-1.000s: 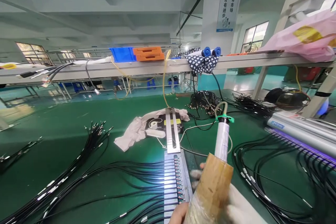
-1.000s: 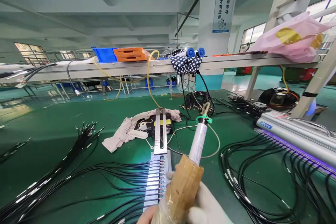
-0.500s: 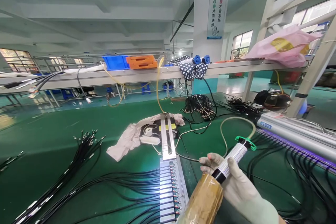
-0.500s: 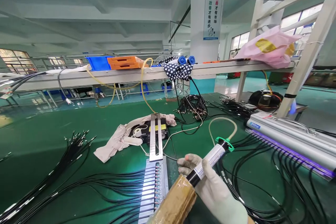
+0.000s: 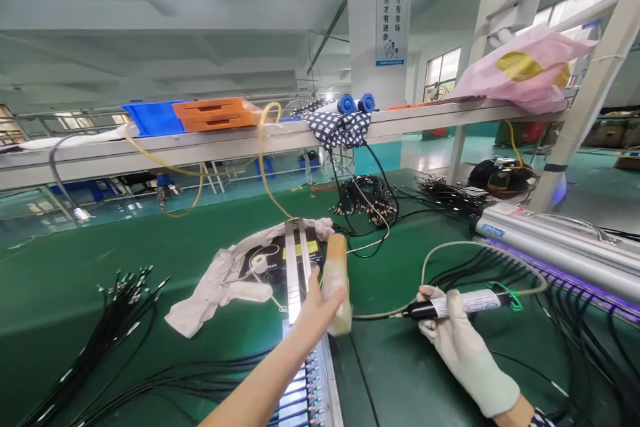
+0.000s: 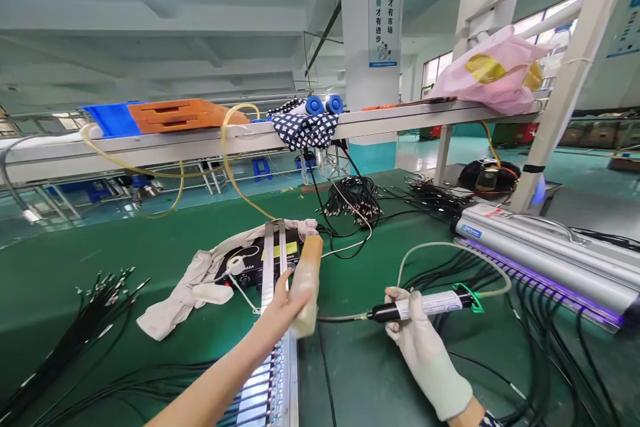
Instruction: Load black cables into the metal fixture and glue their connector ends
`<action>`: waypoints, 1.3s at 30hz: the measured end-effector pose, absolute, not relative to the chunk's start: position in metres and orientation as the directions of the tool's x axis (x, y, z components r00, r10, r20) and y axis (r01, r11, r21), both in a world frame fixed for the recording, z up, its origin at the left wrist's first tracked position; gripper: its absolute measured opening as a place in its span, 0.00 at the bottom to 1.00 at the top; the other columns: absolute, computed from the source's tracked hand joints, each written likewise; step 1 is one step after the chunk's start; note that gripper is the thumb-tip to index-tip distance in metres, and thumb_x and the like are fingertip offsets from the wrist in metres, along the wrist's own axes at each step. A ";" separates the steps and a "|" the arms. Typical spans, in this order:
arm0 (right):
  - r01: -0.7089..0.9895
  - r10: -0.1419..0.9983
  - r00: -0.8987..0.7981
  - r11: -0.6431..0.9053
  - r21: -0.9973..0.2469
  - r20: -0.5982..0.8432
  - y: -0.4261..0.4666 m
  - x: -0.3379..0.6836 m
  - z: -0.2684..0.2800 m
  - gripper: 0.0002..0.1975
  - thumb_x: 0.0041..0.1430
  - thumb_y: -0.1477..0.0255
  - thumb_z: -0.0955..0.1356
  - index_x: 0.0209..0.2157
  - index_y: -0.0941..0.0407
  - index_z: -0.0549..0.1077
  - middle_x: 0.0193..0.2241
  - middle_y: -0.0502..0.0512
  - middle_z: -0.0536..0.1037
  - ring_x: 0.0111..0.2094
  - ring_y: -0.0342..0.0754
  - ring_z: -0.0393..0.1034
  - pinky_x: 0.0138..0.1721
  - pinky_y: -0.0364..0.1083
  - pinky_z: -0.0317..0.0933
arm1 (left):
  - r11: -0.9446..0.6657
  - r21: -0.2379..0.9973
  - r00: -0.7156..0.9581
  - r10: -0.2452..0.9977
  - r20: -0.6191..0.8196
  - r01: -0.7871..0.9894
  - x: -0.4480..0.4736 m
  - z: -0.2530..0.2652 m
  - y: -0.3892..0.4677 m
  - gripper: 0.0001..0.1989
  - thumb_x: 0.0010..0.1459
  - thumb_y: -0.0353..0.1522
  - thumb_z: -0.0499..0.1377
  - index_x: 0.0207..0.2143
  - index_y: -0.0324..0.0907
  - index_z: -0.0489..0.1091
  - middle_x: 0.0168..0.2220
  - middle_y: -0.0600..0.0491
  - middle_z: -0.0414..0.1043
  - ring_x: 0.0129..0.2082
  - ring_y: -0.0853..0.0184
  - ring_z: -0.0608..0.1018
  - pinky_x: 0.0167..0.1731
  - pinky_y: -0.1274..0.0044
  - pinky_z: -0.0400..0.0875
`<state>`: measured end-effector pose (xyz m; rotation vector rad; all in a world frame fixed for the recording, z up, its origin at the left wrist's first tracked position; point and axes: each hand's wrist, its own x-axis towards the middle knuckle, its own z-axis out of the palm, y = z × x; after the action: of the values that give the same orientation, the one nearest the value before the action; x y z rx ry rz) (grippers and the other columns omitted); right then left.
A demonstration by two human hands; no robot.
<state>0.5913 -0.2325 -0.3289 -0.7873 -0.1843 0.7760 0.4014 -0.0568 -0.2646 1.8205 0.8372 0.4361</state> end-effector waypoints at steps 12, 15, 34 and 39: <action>-0.515 0.825 0.558 0.257 -0.818 -0.093 -0.241 0.582 -0.343 0.33 0.38 0.44 0.77 0.34 0.58 0.74 0.34 0.53 0.72 0.23 0.38 0.64 0.23 0.40 0.60 | -0.731 0.486 0.790 0.601 0.125 0.479 0.387 -0.268 -0.036 0.20 0.64 0.43 0.50 0.50 0.41 0.70 0.49 0.44 0.66 0.51 0.57 0.70 0.55 0.65 0.64; -0.495 0.877 0.469 0.167 -0.853 -0.100 -0.229 0.560 -0.334 0.30 0.42 0.46 0.77 0.33 0.59 0.75 0.32 0.54 0.72 0.23 0.38 0.65 0.22 0.39 0.60 | -0.684 0.472 0.732 0.672 0.110 0.557 0.333 -0.278 -0.016 0.17 0.65 0.38 0.47 0.42 0.36 0.70 0.46 0.43 0.67 0.49 0.57 0.69 0.53 0.65 0.63; 0.060 0.865 0.487 0.107 -0.992 0.122 -0.169 0.510 -0.324 0.06 0.52 0.73 0.72 0.35 0.56 0.76 0.42 0.55 0.79 0.43 0.46 0.74 0.46 0.41 0.70 | -0.544 0.638 0.708 0.706 -0.002 0.545 0.306 -0.319 -0.010 0.11 0.61 0.39 0.54 0.36 0.41 0.68 0.36 0.52 0.68 0.40 0.63 0.68 0.44 0.70 0.60; 0.408 0.865 0.318 0.245 -0.879 0.389 -0.169 0.507 -0.307 0.13 0.50 0.84 0.67 0.35 0.53 0.74 0.40 0.49 0.79 0.43 0.43 0.76 0.48 0.40 0.70 | -0.535 0.635 0.702 0.712 -0.016 0.557 0.305 -0.320 -0.007 0.16 0.62 0.44 0.53 0.38 0.41 0.70 0.38 0.49 0.69 0.42 0.61 0.69 0.44 0.70 0.64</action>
<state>0.5066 -0.1691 -0.3073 -1.3637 -1.2885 0.4729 0.3055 -0.0068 -0.3199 2.2864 0.9639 0.3254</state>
